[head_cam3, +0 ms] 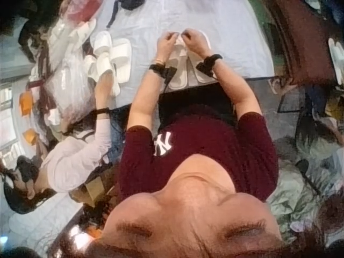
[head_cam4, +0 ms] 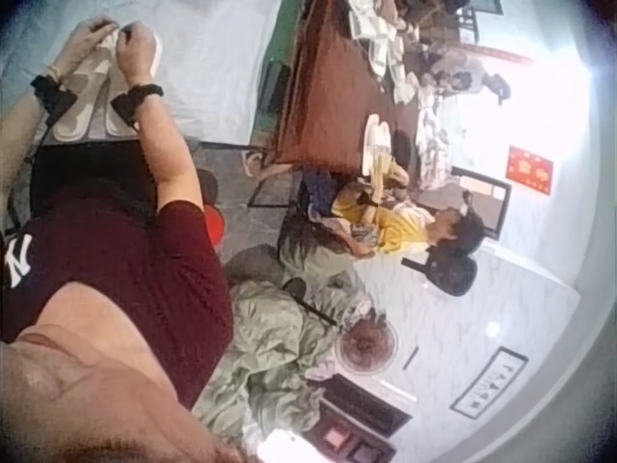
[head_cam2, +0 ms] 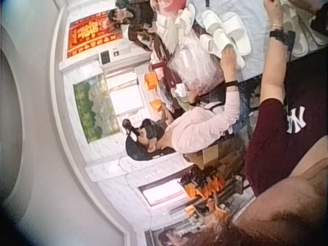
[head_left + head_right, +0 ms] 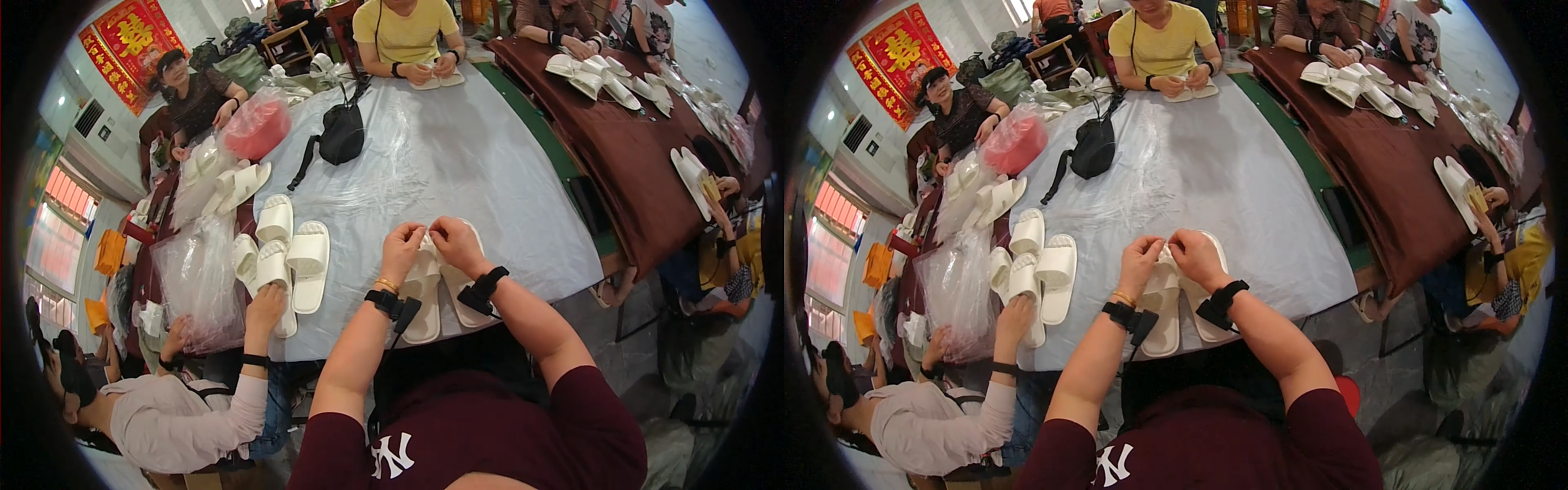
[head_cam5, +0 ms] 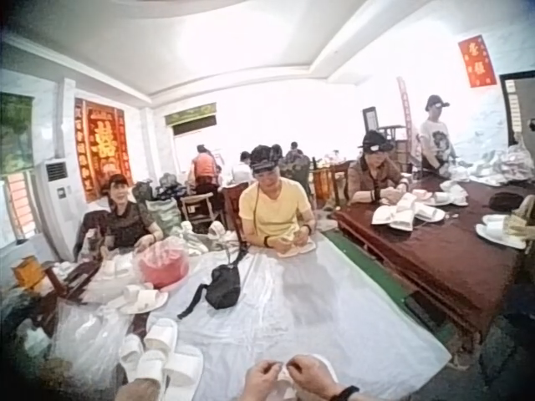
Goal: Assembling plastic slippers by attaching components and organizing them at a manufacturing station.
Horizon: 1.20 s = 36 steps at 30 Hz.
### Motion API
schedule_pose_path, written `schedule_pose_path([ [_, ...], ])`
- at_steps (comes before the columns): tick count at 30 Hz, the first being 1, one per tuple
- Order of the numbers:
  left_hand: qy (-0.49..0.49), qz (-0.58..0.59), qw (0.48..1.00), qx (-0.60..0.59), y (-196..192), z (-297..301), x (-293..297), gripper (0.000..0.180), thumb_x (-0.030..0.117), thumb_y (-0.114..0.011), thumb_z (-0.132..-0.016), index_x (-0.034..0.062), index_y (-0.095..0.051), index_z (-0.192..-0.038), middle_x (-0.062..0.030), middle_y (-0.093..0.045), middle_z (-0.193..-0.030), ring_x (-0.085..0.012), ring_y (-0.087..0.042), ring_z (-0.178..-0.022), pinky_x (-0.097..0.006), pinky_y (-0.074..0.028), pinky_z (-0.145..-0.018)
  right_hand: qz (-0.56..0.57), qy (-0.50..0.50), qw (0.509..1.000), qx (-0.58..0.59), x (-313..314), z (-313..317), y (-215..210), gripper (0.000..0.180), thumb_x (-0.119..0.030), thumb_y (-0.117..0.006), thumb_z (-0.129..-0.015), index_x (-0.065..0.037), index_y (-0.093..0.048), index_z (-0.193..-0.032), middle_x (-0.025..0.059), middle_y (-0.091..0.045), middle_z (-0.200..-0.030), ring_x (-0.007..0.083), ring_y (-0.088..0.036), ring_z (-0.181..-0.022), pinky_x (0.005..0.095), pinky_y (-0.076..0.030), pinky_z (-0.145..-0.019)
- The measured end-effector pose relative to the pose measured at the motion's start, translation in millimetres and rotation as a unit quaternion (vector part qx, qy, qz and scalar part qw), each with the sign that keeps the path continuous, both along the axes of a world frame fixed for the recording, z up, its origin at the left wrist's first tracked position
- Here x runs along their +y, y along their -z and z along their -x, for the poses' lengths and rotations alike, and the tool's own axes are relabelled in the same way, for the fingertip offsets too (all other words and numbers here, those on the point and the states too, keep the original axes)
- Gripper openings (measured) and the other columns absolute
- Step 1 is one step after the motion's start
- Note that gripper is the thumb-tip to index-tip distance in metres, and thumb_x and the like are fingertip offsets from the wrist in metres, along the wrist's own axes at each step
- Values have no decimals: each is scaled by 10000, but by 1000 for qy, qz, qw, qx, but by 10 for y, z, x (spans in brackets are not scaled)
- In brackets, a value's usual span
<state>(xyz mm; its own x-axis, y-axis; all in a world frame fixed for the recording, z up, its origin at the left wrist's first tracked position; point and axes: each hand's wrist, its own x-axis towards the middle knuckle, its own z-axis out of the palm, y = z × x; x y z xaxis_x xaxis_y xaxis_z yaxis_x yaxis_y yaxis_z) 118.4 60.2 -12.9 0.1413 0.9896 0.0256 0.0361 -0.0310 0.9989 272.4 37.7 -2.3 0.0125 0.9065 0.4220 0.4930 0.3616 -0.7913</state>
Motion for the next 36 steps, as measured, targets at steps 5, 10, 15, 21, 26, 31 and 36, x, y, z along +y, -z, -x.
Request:
schedule_pose_path([
  [5,-10,-60,996,59,97,26,14,181,174,-640,-902,10,-696,-956,-17,-666,-777,-80,-571,-694,-241,-469,-635,11,4,1000,-14,8,22,16,113,-127,-627,-803,-18,-650,-824,176,-644,-772,347,-615,-744,425,-479,-668],
  [10,-18,-54,994,93,110,-34,0,191,183,-636,-896,2,-680,-932,-17,-645,-747,-76,-547,-677,-243,-455,-616,24,13,1000,-4,-13,-18,92,119,-130,-634,-806,-13,-641,-832,172,-635,-765,337,-608,-728,413,-475,-656],
  [15,7,-31,995,95,43,-7,-29,192,182,-628,-883,-6,-664,-900,-15,-636,-730,-77,-541,-668,-254,-450,-604,32,5,999,-8,6,-17,93,115,-129,-645,-804,-16,-635,-825,159,-631,-753,314,-607,-717,406,-474,-645],
  [21,22,-68,991,117,43,18,-33,192,186,-638,-866,-4,-658,-883,-42,-648,-728,-88,-550,-667,-265,-462,-618,26,-10,999,-26,13,-16,107,104,-119,-658,-796,-18,-636,-814,161,-633,-763,326,-605,-721,406,-476,-650],
  [26,44,-76,984,157,43,-20,-59,188,186,-618,-865,2,-652,-878,-91,-651,-728,-133,-579,-659,-294,-480,-637,4,-10,1000,-25,-14,-54,125,73,-88,-650,-789,-18,-641,-807,162,-631,-748,326,-606,-718,408,-478,-655],
  [31,81,-157,970,166,214,-91,-23,256,225,-545,-905,22,-679,-985,-161,-693,-866,-247,-668,-770,-362,-510,-708,68,-23,997,-16,45,-93,90,108,-92,-623,-808,-3,-664,-851,162,-661,-785,271,-635,-702,354,-488,-645],
  [36,30,-104,974,200,-49,137,-33,245,220,-568,-921,20,-699,-974,-129,-689,-778,-196,-635,-662,-322,-494,-632,-17,28,999,33,30,-131,19,121,-87,-602,-845,-1,-667,-901,166,-667,-809,273,-647,-752,358,-500,-679],
])
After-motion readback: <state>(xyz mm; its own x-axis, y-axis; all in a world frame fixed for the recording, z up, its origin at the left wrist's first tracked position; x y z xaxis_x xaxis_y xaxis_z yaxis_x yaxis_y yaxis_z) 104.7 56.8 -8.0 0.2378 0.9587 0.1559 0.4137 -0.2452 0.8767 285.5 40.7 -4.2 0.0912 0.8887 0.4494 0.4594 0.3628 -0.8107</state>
